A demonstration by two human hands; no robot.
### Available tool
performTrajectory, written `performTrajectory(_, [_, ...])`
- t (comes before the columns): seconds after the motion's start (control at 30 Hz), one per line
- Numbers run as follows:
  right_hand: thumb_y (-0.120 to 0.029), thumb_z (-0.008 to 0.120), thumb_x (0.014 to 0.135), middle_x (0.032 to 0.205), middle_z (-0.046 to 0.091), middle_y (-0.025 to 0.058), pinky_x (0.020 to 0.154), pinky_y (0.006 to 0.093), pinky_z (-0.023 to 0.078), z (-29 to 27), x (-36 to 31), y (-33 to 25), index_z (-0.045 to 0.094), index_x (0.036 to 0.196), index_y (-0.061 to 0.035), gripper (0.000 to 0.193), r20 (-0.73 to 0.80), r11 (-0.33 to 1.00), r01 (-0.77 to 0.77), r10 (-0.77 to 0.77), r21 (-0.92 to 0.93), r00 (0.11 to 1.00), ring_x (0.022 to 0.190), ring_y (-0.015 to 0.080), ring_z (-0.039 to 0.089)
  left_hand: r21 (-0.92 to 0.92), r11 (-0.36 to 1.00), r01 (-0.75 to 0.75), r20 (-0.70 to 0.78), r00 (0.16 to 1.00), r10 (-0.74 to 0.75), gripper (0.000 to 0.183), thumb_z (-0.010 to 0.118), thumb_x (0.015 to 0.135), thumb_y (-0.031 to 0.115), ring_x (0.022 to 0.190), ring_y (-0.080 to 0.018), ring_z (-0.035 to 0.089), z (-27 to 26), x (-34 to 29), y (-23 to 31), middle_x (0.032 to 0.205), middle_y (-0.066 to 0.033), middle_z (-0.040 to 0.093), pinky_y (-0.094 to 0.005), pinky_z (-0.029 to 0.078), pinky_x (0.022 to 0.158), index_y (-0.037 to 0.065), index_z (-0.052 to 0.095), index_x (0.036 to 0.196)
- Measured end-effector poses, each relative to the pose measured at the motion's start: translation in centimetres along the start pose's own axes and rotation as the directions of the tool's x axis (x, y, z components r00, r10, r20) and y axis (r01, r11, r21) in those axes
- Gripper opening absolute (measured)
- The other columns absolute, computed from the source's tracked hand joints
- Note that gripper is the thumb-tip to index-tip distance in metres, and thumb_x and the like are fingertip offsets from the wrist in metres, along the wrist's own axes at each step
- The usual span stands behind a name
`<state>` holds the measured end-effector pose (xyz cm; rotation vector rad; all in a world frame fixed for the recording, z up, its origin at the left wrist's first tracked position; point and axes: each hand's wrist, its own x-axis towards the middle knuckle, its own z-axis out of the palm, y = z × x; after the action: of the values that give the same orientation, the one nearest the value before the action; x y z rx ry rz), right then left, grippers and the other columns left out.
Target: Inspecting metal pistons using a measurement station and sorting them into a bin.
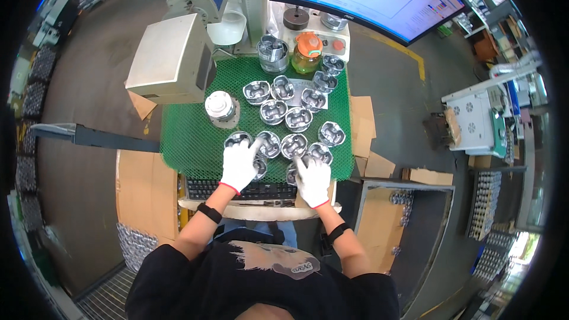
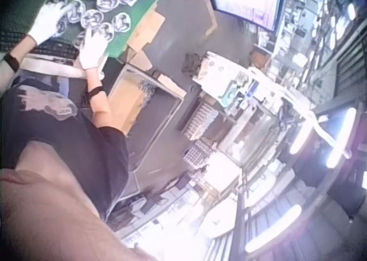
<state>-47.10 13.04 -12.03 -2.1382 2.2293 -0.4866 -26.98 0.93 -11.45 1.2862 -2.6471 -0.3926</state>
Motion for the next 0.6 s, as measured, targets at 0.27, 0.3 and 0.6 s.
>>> performTrajectory(0.27, [-0.015, 0.066, 0.069, 0.075, 0.063, 0.0101, 0.065, 0.0424, 0.047, 1.5, -1.9, -6.7, 0.071, 0.090, -0.0148, 0.021, -0.103, 0.898, -0.361, 0.395, 0.252, 0.913, 0.070, 0.0313, 0.060, -0.227, 0.946, 0.230, 0.001, 0.972, -0.236, 0.063, 0.075, 0.062, 0.020, 0.080, -0.0314, 0.064, -3.7, -4.6, -5.2, 0.094, -0.0141, 0.063, -0.0420, 0.053, 0.071, 0.016, 0.058, 0.122])
performTrajectory(0.3, [-0.018, 0.067, 0.070, 0.079, 0.066, 0.0122, 0.069, 0.0417, 0.050, 1.9, -1.3, -7.9, 0.071, 0.092, -0.0127, 0.022, -0.039, 0.840, -0.430, 0.467, 0.332, 0.883, 0.075, 0.0325, 0.063, -0.249, 0.917, 0.312, -0.016, 0.945, -0.326, 0.061, 0.074, 0.062, 0.018, 0.079, -0.0310, 0.064, -4.4, -5.1, -6.4, 0.094, -0.0141, 0.063, -0.0422, 0.053, 0.071, 0.015, 0.059, 0.120])
performTrajectory(0.6, [-0.022, 0.073, 0.072, 0.087, 0.070, 0.0114, 0.075, 0.0318, 0.051, 7.4, 7.3, -14.3, 0.070, 0.107, -0.0058, 0.038, 0.104, 0.571, -0.557, 0.636, 0.603, 0.765, 0.078, 0.0209, 0.067, -0.317, 0.695, 0.646, -0.009, 0.731, -0.683, 0.066, 0.074, 0.066, 0.035, 0.094, -0.0349, 0.063, -5.1, -3.2, -11.3, 0.101, -0.0188, 0.063, -0.0436, 0.052, 0.079, 0.015, 0.057, 0.126])
